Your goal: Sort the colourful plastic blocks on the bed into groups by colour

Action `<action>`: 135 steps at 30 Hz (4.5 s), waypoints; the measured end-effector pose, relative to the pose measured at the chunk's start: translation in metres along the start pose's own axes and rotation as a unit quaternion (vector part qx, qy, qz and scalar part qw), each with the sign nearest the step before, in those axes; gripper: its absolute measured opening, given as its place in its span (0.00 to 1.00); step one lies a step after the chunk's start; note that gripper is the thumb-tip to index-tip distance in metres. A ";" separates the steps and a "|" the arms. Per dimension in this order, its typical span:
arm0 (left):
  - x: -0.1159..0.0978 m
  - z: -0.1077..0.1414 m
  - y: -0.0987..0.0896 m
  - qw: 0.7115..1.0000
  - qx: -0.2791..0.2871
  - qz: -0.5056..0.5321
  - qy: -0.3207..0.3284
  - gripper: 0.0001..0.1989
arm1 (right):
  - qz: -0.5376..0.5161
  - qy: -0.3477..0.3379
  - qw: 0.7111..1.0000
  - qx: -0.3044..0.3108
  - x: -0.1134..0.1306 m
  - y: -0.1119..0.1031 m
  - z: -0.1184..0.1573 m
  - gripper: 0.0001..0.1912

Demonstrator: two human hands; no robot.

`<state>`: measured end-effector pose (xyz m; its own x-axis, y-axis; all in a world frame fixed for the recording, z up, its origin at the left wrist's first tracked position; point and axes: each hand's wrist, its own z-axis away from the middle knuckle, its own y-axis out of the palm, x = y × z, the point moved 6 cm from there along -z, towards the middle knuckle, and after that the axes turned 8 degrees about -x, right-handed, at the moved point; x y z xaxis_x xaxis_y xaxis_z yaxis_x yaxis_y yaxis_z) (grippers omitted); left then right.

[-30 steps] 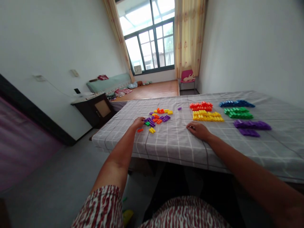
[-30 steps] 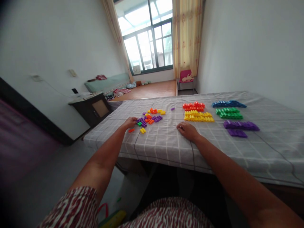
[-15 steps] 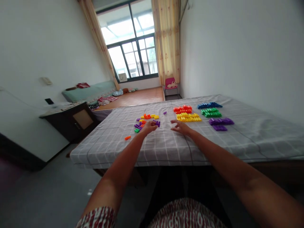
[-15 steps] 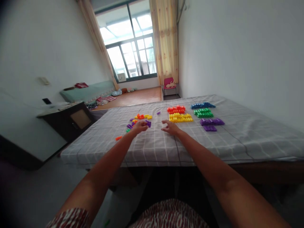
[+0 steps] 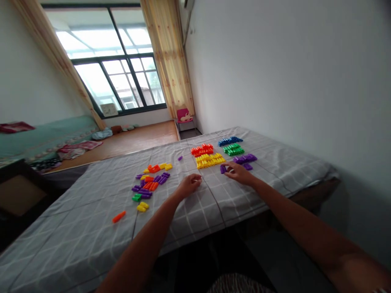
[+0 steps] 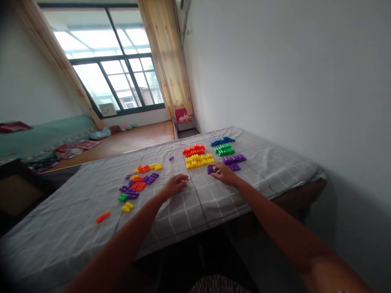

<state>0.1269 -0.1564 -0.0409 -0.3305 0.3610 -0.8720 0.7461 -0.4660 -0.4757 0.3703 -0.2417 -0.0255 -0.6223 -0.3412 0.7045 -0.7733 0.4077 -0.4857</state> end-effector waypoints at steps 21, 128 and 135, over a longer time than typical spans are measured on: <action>0.003 0.011 -0.010 0.995 -0.015 -0.074 0.072 0.15 | 0.301 0.084 0.937 -0.156 -0.053 -0.135 0.027 0.19; -0.010 -0.058 0.029 0.986 -0.054 0.154 -0.044 0.17 | 0.067 -0.121 0.990 0.038 0.050 0.036 -0.025 0.24; -0.012 -0.047 0.030 0.990 -0.030 0.131 -0.036 0.19 | 0.081 -0.150 0.984 0.047 0.062 0.074 -0.037 0.16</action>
<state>0.1800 -0.1371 -0.0393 -0.1596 0.1753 -0.9715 0.8434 -0.4873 -0.2265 0.2792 -0.2014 0.0016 -0.7357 -0.5187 0.4355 -0.6594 0.4016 -0.6356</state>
